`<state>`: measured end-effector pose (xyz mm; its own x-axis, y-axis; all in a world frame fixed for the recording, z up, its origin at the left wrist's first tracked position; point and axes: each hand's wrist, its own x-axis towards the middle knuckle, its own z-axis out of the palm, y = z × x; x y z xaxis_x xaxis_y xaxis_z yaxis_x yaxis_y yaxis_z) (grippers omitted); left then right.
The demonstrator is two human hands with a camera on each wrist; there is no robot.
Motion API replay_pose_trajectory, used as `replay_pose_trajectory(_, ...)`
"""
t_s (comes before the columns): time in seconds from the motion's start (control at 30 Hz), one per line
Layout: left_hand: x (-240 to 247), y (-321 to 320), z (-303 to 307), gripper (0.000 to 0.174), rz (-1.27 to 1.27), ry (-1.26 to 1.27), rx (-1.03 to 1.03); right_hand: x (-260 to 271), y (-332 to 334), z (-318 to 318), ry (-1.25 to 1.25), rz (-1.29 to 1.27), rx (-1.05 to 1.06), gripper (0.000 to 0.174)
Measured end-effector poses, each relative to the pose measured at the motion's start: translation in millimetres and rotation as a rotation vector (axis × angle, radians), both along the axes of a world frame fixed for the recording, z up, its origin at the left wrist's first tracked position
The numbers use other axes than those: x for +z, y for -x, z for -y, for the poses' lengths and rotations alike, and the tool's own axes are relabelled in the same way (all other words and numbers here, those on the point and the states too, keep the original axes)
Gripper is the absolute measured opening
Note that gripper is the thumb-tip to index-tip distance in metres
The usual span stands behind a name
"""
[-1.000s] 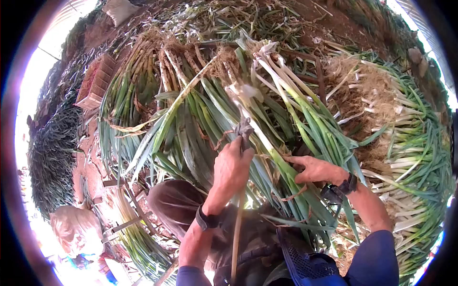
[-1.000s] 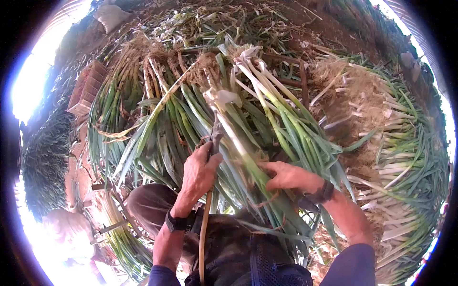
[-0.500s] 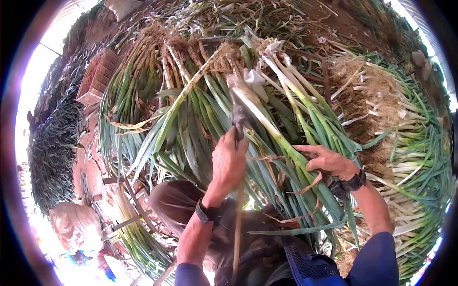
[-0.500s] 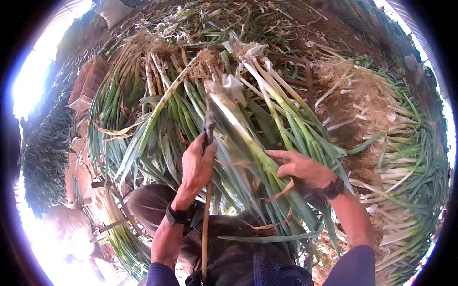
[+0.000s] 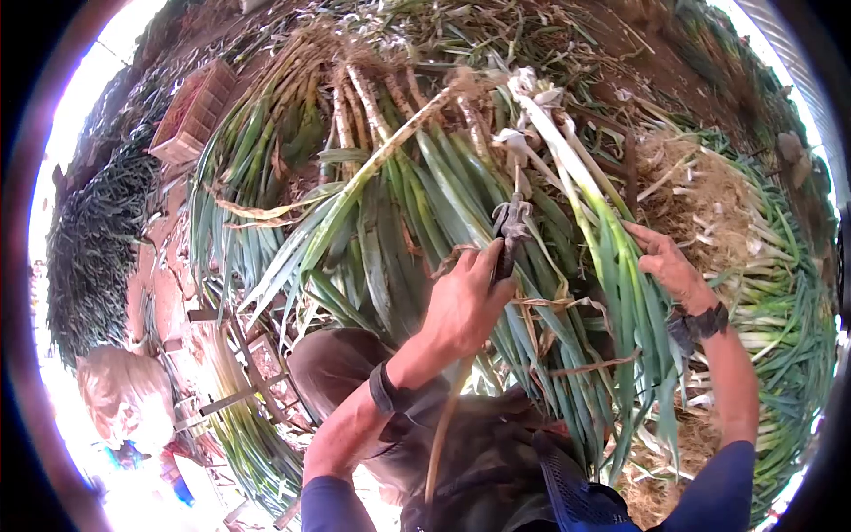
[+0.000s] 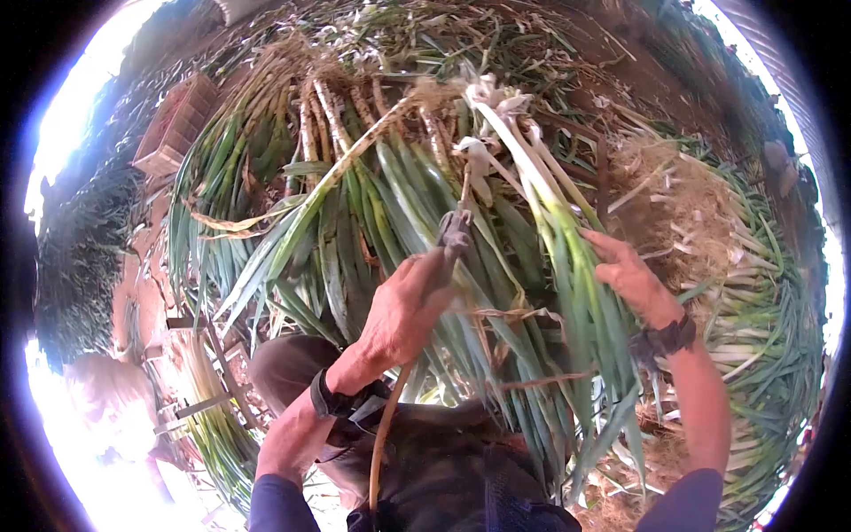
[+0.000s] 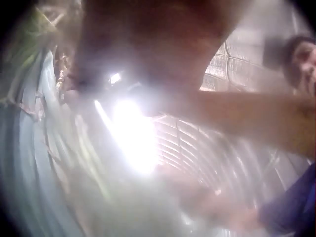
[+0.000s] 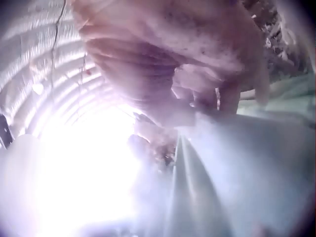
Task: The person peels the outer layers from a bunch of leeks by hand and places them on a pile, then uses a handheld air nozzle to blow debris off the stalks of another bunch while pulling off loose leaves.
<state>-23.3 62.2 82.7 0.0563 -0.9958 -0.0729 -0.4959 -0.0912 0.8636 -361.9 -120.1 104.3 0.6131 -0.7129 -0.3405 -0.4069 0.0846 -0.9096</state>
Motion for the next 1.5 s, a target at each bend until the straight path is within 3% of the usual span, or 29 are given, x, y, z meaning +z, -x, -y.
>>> replay_pose_trajectory(0.03,-4.2,-5.6,-4.3,0.058,-0.004,0.001,0.018,-0.9,-3.5,12.8,0.043,-0.202,0.076,0.068)
replay_pose_trajectory(0.07,-10.9,-11.6,-8.7,0.058,0.026,0.101,0.034,5.5,-1.3,21.0,0.046,-0.206,0.094,0.068)
replay_pose_trajectory(0.13,-17.0,-25.1,-16.8,0.059,0.052,0.198,0.071,38.0,-11.2,31.5,0.600,-1.100,0.633,0.068)
replay_pose_trajectory(0.2,-15.5,-39.1,-24.9,0.060,0.006,0.139,0.258,57.7,-38.8,41.7,0.772,-0.925,0.604,0.067)
replay_pose_trajectory(0.23,-9.8,-46.1,-27.4,0.062,0.014,0.116,0.311,75.9,-80.3,33.4,0.618,-0.765,0.465,0.066)
replay_pose_trajectory(0.27,-6.7,-52.1,-31.7,0.062,0.010,0.114,0.327,75.1,-116.7,33.2,0.556,-0.841,0.410,0.063)
replay_pose_trajectory(0.3,-3.7,-58.9,-35.3,0.062,-0.002,0.169,0.344,67.5,-152.7,32.5,0.536,-0.722,0.518,0.062)
replay_pose_trajectory(0.33,-2.7,-66.4,-38.9,0.063,-0.011,0.226,0.360,53.1,-197.3,23.8,0.401,-0.615,0.567,0.055)
replay_pose_trajectory(0.37,-6.0,-72.3,-43.5,0.063,0.095,0.295,0.355,33.1,-237.7,5.7,0.053,-0.431,0.463,0.046)
replay_pose_trajectory(0.4,-3.9,-78.6,-46.5,0.063,0.099,0.298,0.371,4.0,-275.2,-8.6,-0.058,-0.310,0.418,0.039)
replay_pose_trajectory(0.43,2.5,-84.6,-49.1,0.063,-0.016,0.288,0.443,-24.7,-318.9,-8.5,0.109,-0.370,0.733,0.037)
replay_pose_trajectory(0.47,8.3,-90.6,-51.5,0.063,-0.130,0.280,0.513,-49.2,-339.9,-22.8,-0.232,0.030,0.460,0.034)
replay_pose_trajectory(0.5,11.3,-95.8,-54.6,0.062,-0.180,0.327,0.550,-92.4,-372.3,-29.5,-0.330,0.230,0.382,0.034)
replay_pose_trajectory(0.53,12.4,-101.1,-57.9,0.062,-0.176,0.332,0.562,-143.0,-405.3,-19.6,0.144,0.417,0.408,0.025)
replay_pose_trajectory(0.57,12.6,-105.2,-61.2,0.061,-0.261,0.358,0.619,-197.9,-443.6,-21.9,-0.028,0.331,0.006,0.038)
replay_pose_trajectory(0.6,13.9,-108.6,-64.5,0.060,-0.347,0.380,0.673,-189.3,-488.5,-20.7,0.017,-0.208,-0.294,0.054)
replay_pose_trajectory(0.7,14.7,-119.3,-73.8,0.059,-0.372,0.335,0.751,-191.4,-503.0,-12.3,0.017,-0.252,-0.295,0.073)
replay_pose_trajectory(0.8,9.9,-127.4,-76.1,0.058,-0.380,0.366,0.787,-203.2,-496.5,-11.4,0.166,-0.211,-0.369,0.073)
replay_pose_trajectory(0.87,12.2,-127.5,-79.5,0.057,-0.425,0.359,0.815,-203.2,-483.5,-0.5,0.104,-0.114,-0.326,0.069)
replay_pose_trajectory(0.9,14.9,-127.3,-81.3,0.057,-0.420,0.357,0.831,-197.6,-475.8,3.6,0.226,-0.027,-0.415,0.066)
replay_pose_trajectory(0.93,17.3,-126.5,-83.0,0.057,-0.417,0.357,0.847,-181.2,-465.8,5.7,0.350,0.061,-0.503,0.063)
replay_pose_trajectory(1.07,23.7,-127.1,-91.9,0.056,-0.454,0.357,0.837,-85.9,-377.6,65.4,0.292,0.083,-0.349,0.051)
replay_pose_trajectory(1.1,18.7,-130.7,-96.6,0.061,-0.386,0.321,0.800,-54.0,-354.3,85.1,0.248,0.101,-0.260,0.048)
replay_pose_trajectory(1.2,38.1,-123.2,-100.2,0.060,-0.548,0.257,0.790,31.5,-287.4,133.8,0.073,0.071,0.026,0.039)
replay_pose_trajectory(1.3,39.2,-108.2,-96.3,0.063,-0.536,0.239,0.703,64.6,-246.6,117.6,0.166,-0.127,0.176,0.055)
replay_pose_trajectory(1.4,41.9,-68.0,-101.7,0.063,-0.625,0.092,0.567,41.5,-216.0,63.9,0.084,-0.454,0.397,0.080)
replay_pose_trajectory(1.47,27.6,-32.6,-118.1,0.063,-0.366,0.144,0.379,-10.9,-190.2,22.1,0.097,-0.550,0.496,0.092)
replay_pose_trajectory(1.5,28.3,-14.6,-127.8,0.064,-0.280,0.164,0.336,-9.6,-182.8,-9.0,0.067,-0.540,0.463,0.090)
